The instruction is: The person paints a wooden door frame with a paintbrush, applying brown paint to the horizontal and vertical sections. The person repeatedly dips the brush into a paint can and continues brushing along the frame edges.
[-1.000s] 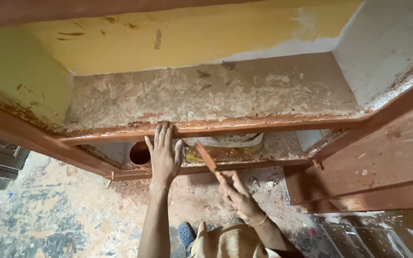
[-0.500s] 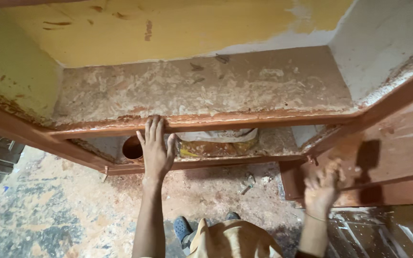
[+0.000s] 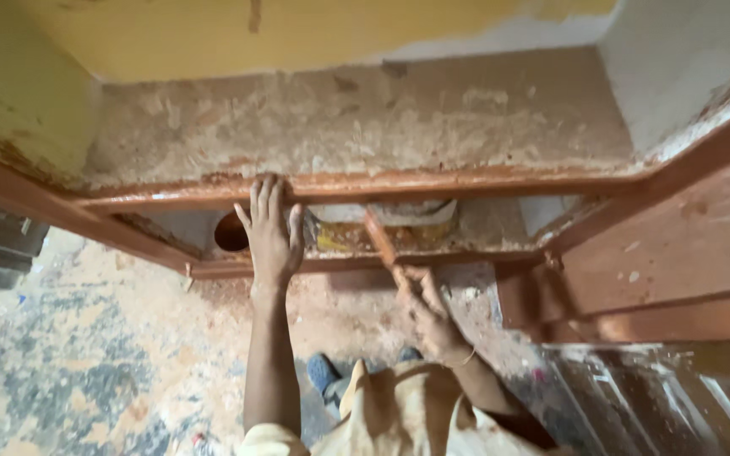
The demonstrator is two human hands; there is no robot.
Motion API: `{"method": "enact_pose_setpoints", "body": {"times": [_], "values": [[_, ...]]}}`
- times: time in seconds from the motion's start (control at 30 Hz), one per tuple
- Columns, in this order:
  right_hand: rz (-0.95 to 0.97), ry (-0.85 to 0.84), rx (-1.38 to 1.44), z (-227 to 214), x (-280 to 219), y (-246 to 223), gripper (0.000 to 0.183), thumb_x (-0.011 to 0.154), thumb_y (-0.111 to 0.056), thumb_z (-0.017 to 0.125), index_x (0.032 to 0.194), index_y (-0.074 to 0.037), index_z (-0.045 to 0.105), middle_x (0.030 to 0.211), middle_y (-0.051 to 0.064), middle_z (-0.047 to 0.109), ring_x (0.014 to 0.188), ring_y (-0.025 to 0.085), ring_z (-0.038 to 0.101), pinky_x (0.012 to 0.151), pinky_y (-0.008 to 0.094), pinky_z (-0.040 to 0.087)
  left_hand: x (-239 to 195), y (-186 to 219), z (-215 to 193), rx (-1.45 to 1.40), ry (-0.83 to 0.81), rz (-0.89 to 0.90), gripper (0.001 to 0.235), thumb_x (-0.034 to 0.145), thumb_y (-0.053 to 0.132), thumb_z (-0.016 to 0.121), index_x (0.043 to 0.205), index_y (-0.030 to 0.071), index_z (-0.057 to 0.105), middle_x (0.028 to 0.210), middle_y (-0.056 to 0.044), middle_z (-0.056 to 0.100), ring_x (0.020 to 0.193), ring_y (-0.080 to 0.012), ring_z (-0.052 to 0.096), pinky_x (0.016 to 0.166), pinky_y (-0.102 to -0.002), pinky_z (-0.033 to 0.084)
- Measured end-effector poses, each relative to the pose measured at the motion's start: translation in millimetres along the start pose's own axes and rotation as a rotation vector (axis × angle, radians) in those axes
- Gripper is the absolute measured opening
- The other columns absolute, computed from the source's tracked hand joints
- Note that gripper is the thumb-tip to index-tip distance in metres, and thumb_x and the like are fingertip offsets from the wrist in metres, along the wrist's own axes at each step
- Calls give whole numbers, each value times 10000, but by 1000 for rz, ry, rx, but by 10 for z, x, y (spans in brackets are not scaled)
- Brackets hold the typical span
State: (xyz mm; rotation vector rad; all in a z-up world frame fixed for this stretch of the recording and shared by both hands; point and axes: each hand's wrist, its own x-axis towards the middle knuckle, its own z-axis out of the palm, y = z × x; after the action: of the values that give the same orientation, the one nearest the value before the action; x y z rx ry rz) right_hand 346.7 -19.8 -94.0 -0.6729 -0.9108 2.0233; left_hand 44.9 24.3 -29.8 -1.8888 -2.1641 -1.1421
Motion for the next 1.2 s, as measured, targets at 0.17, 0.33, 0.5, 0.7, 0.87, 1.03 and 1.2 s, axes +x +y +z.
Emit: {"method": "enact_pose_setpoints", "body": {"times": [0.17,0.33,0.5,0.7,0.87,1.03,1.2], "values": [[-141,230,-103,-563,-31,-515,317,1047,-249,471,1352,-162,463,813,-2,525,500,25,398,335,162,330,11,28,-13,17,-19,-24,517,1080,335,489,1519,67,436,1615,-138,392,1548,-357,252,1237,-634,69],[-342,371,-92,-1072,-467,-935,322,1092,-242,490,1395,-136,520,797,-21,462,509,25,367,375,159,329,27,57,-30,19,-25,-23,538,1071,340,492,1522,55,421,1618,-148,380,1550,-363,237,1234,-628,69],[-501,541,32,-1406,-594,-912,233,1094,-223,516,1327,-232,505,867,-15,500,543,52,390,443,167,365,13,36,-12,7,-28,-31,545,1068,352,492,1525,65,422,1623,-146,367,1554,-373,217,1240,-622,67],[-683,561,43,-1303,-200,-590,99,1167,-223,498,1253,-193,538,820,-22,490,571,65,425,419,194,385,10,26,4,-3,-21,-21,555,1062,355,488,1532,68,414,1635,-139,358,1559,-369,210,1235,-626,61],[-577,232,-5,-622,150,-114,144,1109,-209,468,1244,-161,468,788,-26,516,530,57,449,360,161,402,-3,11,35,-10,-9,-30,561,1063,368,498,1528,67,413,1628,-140,360,1558,-369,211,1233,-632,72],[-340,-69,-324,-168,273,90,275,1071,-201,439,1343,-170,453,719,-19,501,456,50,406,335,144,369,2,9,12,10,-17,-20,548,1067,353,492,1530,71,418,1627,-141,366,1553,-368,221,1227,-638,76],[-171,-45,-137,-366,172,-298,300,1045,-190,480,1335,-152,414,796,-1,548,471,48,406,326,164,359,20,24,-30,14,-29,-40,528,1067,347,488,1521,84,429,1620,-117,384,1554,-345,242,1233,-640,73]]}}
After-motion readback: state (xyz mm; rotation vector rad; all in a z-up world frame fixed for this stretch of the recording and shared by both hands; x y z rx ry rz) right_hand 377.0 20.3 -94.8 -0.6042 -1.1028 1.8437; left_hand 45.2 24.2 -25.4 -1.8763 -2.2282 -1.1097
